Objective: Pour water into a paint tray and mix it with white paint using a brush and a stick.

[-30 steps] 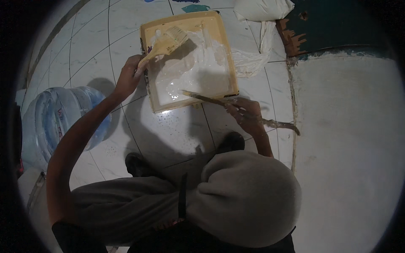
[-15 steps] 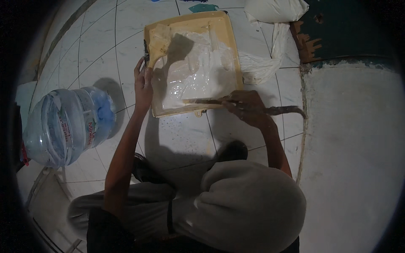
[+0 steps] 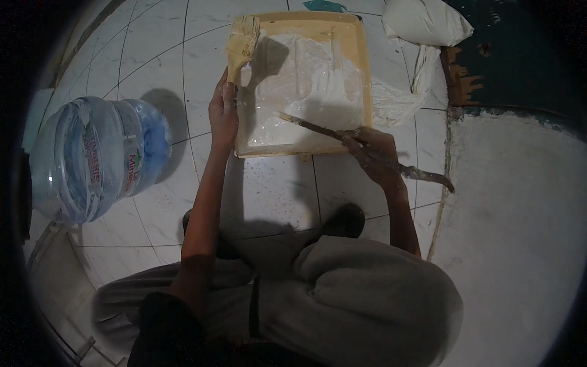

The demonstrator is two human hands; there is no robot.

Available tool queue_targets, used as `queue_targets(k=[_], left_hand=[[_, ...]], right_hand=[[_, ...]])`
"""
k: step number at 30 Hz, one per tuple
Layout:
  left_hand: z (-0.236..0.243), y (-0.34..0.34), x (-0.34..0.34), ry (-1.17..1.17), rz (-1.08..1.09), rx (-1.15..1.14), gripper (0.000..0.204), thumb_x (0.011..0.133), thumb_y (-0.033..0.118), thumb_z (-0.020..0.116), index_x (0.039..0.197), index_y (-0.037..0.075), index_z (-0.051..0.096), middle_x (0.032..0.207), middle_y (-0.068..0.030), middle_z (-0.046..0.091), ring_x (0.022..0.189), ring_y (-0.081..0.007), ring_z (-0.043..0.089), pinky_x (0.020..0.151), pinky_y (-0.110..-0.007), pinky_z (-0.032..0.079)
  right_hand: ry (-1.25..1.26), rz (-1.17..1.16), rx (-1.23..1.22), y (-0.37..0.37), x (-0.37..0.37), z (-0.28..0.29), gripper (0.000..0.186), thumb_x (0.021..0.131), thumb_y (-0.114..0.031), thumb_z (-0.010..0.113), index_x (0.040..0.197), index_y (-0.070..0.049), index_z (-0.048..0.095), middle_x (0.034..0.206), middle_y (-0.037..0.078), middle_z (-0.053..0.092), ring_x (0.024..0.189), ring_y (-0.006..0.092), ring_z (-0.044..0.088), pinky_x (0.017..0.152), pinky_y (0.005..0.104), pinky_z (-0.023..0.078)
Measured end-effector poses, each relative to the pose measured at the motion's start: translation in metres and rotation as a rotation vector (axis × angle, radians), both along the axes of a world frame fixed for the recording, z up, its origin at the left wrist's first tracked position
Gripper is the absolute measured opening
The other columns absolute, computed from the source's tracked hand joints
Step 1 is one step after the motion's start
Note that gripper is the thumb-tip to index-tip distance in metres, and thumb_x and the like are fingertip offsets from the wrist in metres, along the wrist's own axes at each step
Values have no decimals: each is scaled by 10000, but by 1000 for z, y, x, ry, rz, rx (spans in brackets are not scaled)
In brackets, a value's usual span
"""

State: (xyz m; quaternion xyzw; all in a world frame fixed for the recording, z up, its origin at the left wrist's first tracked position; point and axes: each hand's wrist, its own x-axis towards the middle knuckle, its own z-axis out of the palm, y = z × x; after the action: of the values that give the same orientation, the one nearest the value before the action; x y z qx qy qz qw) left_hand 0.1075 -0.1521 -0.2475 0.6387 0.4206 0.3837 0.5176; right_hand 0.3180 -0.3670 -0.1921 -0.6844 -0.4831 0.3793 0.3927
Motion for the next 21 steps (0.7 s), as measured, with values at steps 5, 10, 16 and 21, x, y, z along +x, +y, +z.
queue_targets(k=[5, 10, 16, 21], left_hand=[[-1, 1, -1, -29, 12, -79, 454, 1020, 260, 409, 1376, -21, 430, 1422, -134, 453, 1258, -210, 467, 1042, -311, 355], [-8, 6, -5, -12, 14, -33, 451, 1019, 251, 410, 1381, -18, 423, 1417, -138, 459, 1247, -210, 476, 1034, -308, 362], [-5, 2, -4, 0, 22, -42, 455, 1016, 254, 418, 1378, -22, 426, 1406, -159, 467, 1215, -204, 497, 1019, -299, 371], [-8, 3, -4, -16, 12, 9, 454, 1013, 231, 433, 1389, -21, 407, 1388, -170, 481, 1200, -196, 505, 1005, -294, 380]], right_hand=[[36, -148, 26, -6, -9, 1, 103, 861, -64, 651, 879, 28, 694, 752, 87, 670, 641, 108, 612, 581, 247, 486], [-66, 83, -50, -5, -5, -6, 204, 892, -75, 618, 1028, 66, 673, 807, 108, 679, 664, 121, 609, 592, 246, 492], [-5, -55, -87, -6, -6, -10, 206, 909, -94, 596, 1031, 51, 677, 794, 97, 668, 671, 121, 599, 614, 243, 484], [-104, -125, -79, -8, 0, -4, 198, 908, -93, 596, 1005, 59, 679, 781, 95, 660, 663, 122, 593, 608, 250, 478]])
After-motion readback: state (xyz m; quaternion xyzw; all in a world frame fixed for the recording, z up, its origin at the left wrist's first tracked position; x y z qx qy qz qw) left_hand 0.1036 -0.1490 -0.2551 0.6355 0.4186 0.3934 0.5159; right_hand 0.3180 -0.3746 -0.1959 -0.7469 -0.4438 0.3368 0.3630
